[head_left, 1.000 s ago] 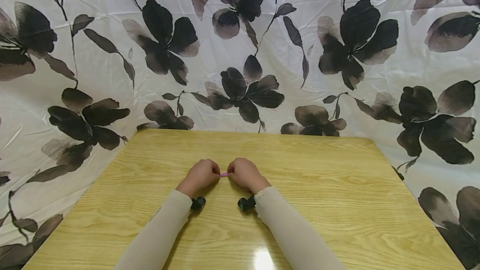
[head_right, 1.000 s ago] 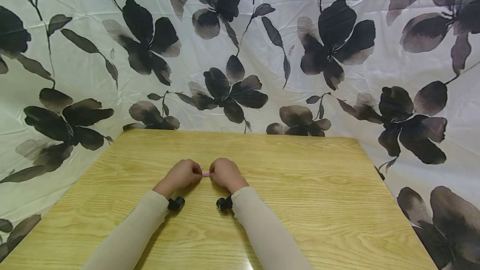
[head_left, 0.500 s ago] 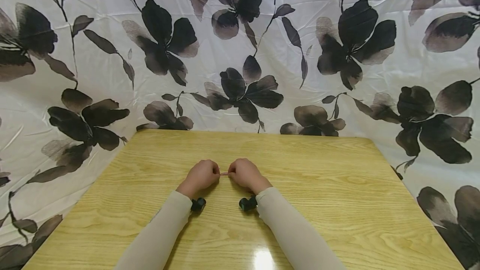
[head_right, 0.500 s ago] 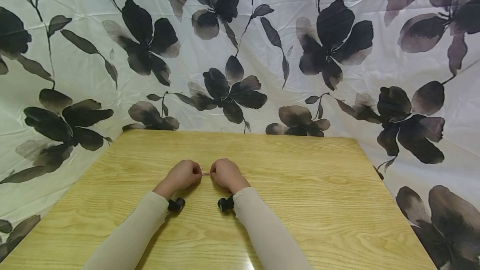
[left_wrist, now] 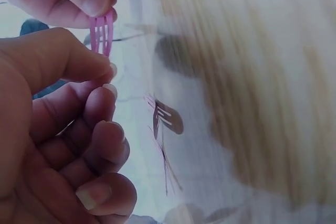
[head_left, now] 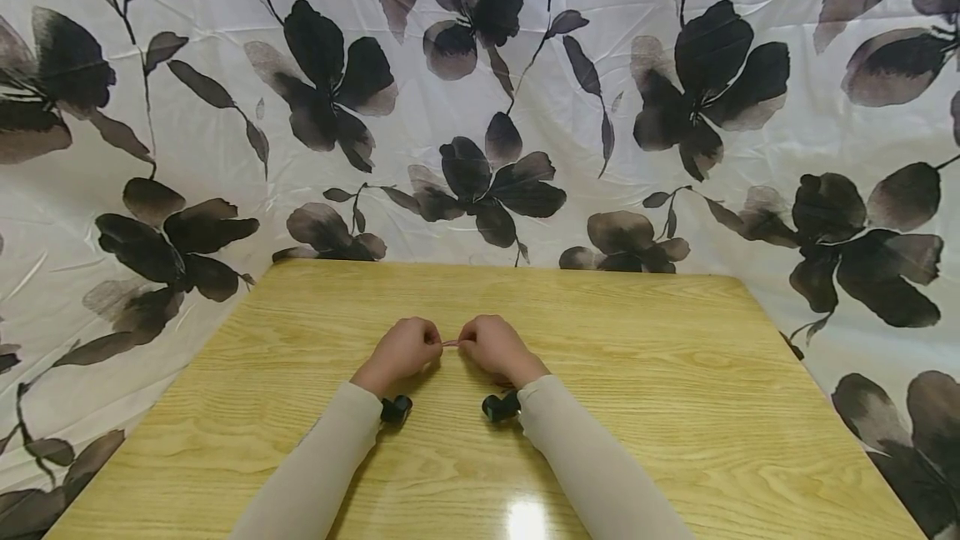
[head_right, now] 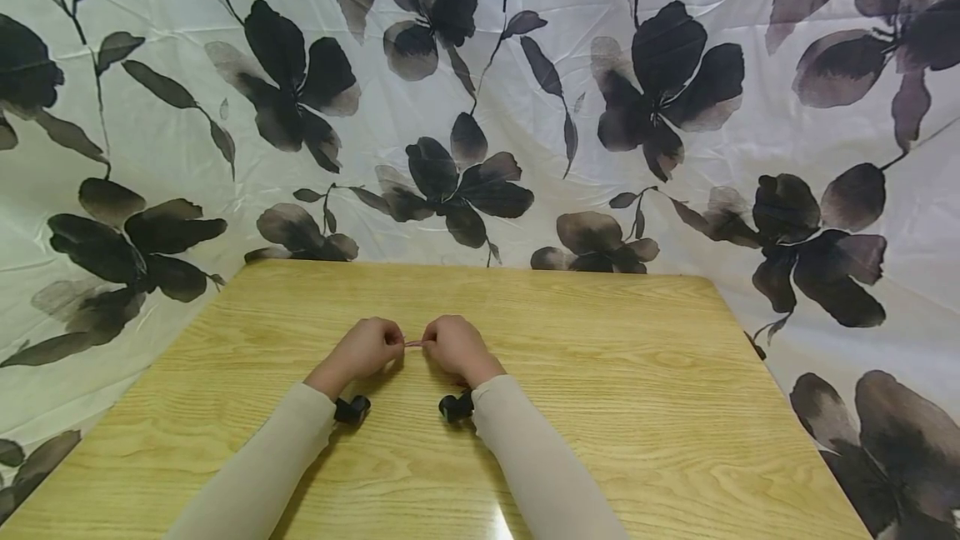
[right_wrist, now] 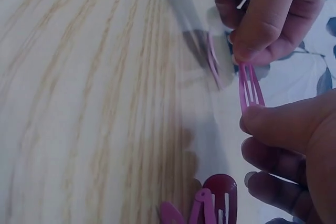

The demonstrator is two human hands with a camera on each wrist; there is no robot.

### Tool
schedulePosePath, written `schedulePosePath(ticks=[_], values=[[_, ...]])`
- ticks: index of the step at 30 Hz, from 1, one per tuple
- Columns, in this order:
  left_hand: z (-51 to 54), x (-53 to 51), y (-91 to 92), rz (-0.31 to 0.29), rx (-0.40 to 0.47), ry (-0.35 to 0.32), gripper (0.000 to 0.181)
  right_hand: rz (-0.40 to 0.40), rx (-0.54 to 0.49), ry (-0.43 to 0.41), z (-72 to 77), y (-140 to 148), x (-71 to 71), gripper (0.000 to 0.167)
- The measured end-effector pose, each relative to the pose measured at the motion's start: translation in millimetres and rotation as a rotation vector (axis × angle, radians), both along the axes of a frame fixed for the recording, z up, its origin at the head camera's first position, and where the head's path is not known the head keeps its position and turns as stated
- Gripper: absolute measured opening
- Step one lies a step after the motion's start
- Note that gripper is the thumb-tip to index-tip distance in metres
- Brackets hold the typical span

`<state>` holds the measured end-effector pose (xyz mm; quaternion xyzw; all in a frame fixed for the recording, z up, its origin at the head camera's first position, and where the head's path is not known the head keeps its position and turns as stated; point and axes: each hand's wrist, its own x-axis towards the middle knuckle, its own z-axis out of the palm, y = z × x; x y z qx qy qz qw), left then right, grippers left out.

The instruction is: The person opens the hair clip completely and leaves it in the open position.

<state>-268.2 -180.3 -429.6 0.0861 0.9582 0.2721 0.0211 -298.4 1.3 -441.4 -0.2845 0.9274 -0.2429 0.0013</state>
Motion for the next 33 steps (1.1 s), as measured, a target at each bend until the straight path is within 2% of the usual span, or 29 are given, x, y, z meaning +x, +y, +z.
schedulePosePath(ticks=[5,13,21,28,33], values=[[0.2,-1.3,1.9,0.001,0.044,0.016,0.013,0.002,-0.026,-0.006,0.5,5,0.2,0.015],[-0.3,-2.5,6.8,-0.002,0.082,0.039,0.014,-0.020,-0.116,-0.091,1.6,16,1.7,0.017],[3.4,2.1,15.3,0.014,0.167,0.034,0.018,-0.030,-0.221,-0.132,2.2,27,2.1,0.018],[-1.4,-1.3,22.0,0.001,0.202,0.055,0.018,-0.073,-0.340,-0.230,2.4,38,5.1,0.020],[-3.9,-2.9,26.9,-0.016,0.213,0.066,0.019,-0.093,-0.348,-0.223,-0.1,47,5.0,0.018]])
